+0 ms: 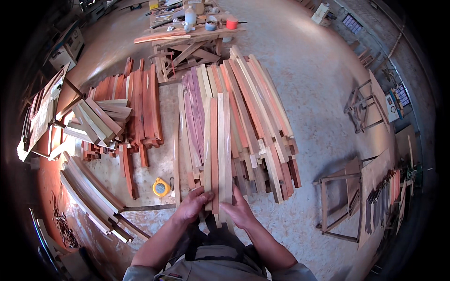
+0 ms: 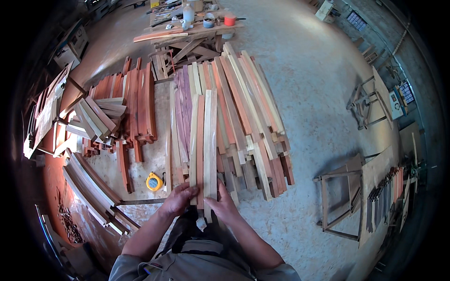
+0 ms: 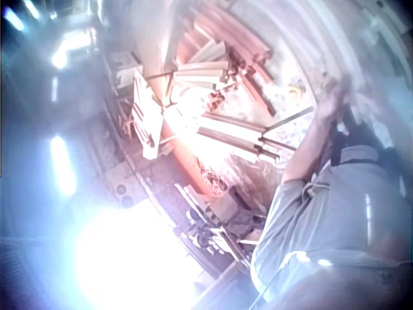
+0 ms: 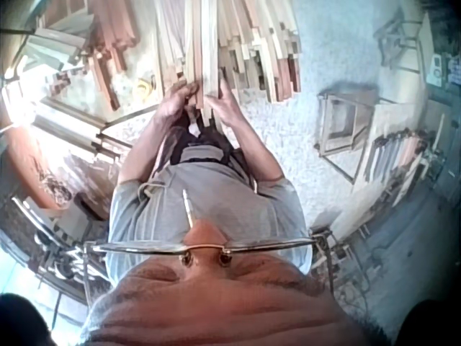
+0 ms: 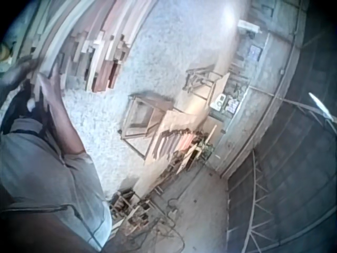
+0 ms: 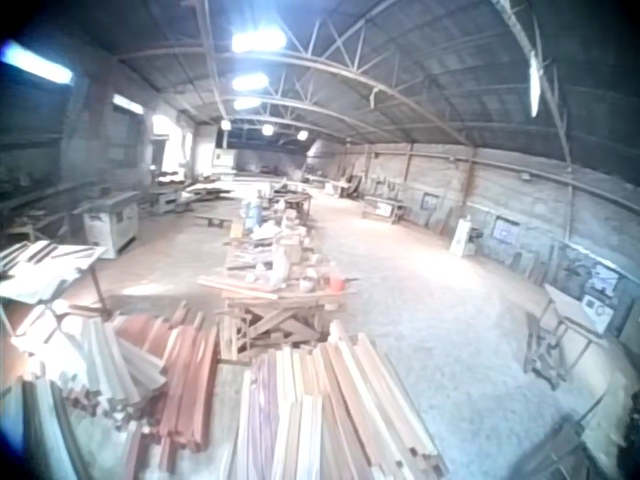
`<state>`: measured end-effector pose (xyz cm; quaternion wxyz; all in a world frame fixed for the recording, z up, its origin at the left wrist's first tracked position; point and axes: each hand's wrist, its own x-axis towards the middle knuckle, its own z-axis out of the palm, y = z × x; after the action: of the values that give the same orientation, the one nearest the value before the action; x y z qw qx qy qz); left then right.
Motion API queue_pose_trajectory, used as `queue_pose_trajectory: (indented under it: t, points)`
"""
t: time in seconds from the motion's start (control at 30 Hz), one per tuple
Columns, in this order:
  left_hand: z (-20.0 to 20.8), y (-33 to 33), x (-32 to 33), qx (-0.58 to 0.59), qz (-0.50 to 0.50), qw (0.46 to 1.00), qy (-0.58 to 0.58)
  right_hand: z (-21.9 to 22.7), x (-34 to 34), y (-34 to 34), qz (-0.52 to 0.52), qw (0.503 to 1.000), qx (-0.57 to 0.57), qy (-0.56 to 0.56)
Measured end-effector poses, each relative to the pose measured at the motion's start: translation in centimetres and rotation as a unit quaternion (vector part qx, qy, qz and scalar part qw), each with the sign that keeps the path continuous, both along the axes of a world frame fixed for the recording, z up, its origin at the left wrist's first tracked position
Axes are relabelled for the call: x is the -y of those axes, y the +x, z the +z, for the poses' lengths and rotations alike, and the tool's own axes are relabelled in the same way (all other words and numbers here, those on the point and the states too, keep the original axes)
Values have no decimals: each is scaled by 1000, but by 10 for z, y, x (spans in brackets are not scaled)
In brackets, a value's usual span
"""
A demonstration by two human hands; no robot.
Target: The person measures a wooden plank with a tape measure and then repeatedly picks up individual planks from a pile, inspects them, and places them into a separate stack. The person handles the wood by hand, organizing the pieces in a workshop environment.
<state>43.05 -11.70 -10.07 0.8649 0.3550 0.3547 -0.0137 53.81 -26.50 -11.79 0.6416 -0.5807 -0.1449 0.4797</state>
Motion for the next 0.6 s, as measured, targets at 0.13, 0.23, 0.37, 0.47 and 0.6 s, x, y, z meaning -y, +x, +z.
queue_pose_trajectory:
  t: [0.13,0.23,0.37,0.47,0.6]
  points:
    - [-8,1,1,33,-3,999,-14,-2,7,2,11,1000,-6,2]
    - [-15,1,5,44,14,998,-44,3,6,4,7,1000,-8,3]
    - [-8,2,7,38,30,996,-73,-7,11,6,-9,1000,26,-4]
    - [-8,7,11,61,43,993,-95,-5,15,8,-7,998,47,-32]
    - [-6,12,16,55,47,995,-75,5,23,8,19,993,97,-67]
